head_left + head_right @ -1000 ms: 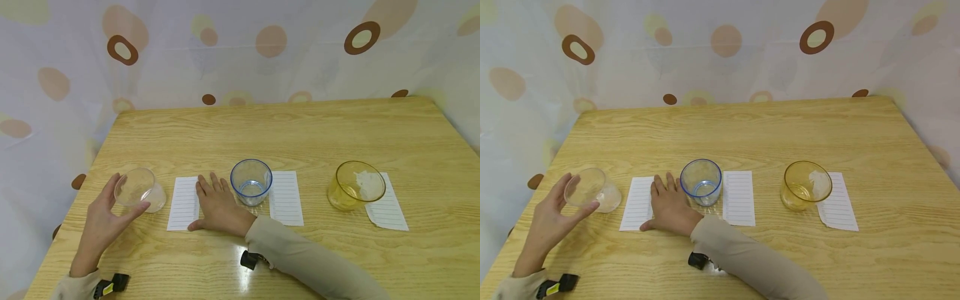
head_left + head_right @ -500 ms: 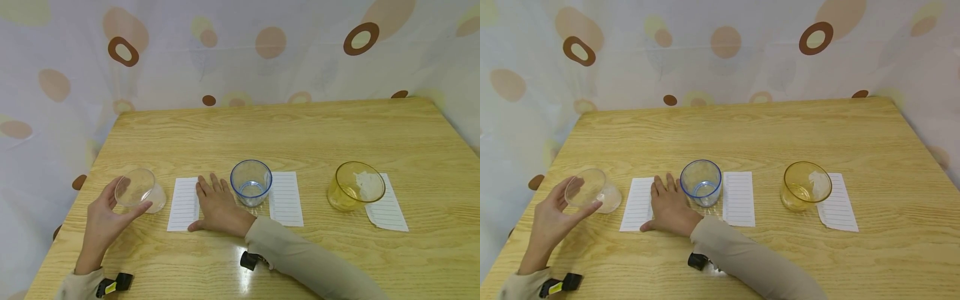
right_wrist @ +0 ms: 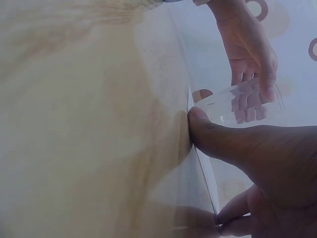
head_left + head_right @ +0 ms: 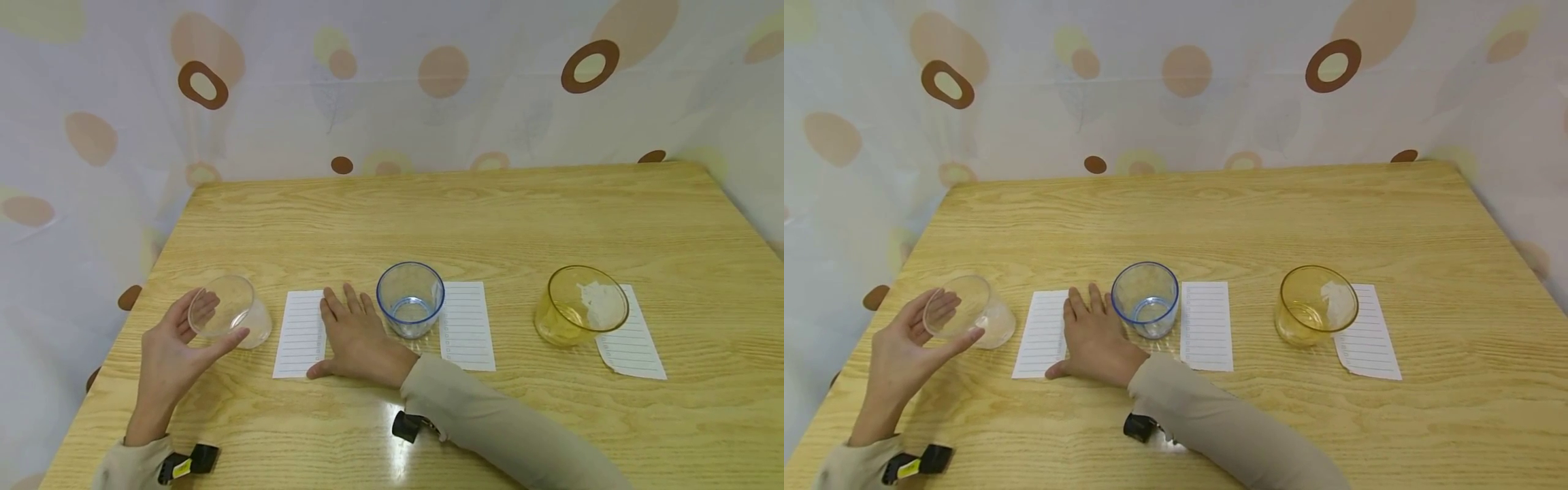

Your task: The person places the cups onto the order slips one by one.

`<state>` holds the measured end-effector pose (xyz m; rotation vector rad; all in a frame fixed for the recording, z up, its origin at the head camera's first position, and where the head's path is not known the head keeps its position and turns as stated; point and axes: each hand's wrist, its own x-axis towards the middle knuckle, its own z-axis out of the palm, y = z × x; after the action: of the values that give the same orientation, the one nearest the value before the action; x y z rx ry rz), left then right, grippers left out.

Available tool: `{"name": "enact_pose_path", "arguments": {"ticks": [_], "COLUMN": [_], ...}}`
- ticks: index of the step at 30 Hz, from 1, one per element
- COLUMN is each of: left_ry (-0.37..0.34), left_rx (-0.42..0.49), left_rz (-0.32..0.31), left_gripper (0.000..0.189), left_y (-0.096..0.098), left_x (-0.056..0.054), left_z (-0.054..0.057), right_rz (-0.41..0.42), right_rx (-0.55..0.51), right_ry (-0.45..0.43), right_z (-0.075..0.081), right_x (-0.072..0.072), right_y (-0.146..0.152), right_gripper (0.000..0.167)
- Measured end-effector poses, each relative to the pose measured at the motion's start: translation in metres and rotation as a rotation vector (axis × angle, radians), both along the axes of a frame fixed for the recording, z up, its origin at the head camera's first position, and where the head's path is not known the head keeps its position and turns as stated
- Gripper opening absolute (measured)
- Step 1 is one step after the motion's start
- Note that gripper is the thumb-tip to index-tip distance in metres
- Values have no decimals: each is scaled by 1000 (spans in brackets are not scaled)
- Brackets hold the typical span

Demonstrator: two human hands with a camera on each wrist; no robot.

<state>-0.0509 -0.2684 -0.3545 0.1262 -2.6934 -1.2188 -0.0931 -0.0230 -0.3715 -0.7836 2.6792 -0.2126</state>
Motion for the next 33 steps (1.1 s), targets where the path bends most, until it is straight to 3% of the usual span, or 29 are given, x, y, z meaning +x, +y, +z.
{"name": "enact_pose_path", "arguments": {"ticks": [23, 33], "left_ry": [12, 64], "left_rx": [0, -15], "left_rz": [-33, -75], "left_gripper": [86, 84], "left_y": [9, 18], "left_x": [0, -3], "left_z": [4, 6], "right_rz": [-1, -5], "right_rx": [-4, 3], "right_ry": [18, 32], "right_z": [-2, -3], "right_x": [1, 1], "right_y": [0, 0], "right_gripper": [112, 113]}}
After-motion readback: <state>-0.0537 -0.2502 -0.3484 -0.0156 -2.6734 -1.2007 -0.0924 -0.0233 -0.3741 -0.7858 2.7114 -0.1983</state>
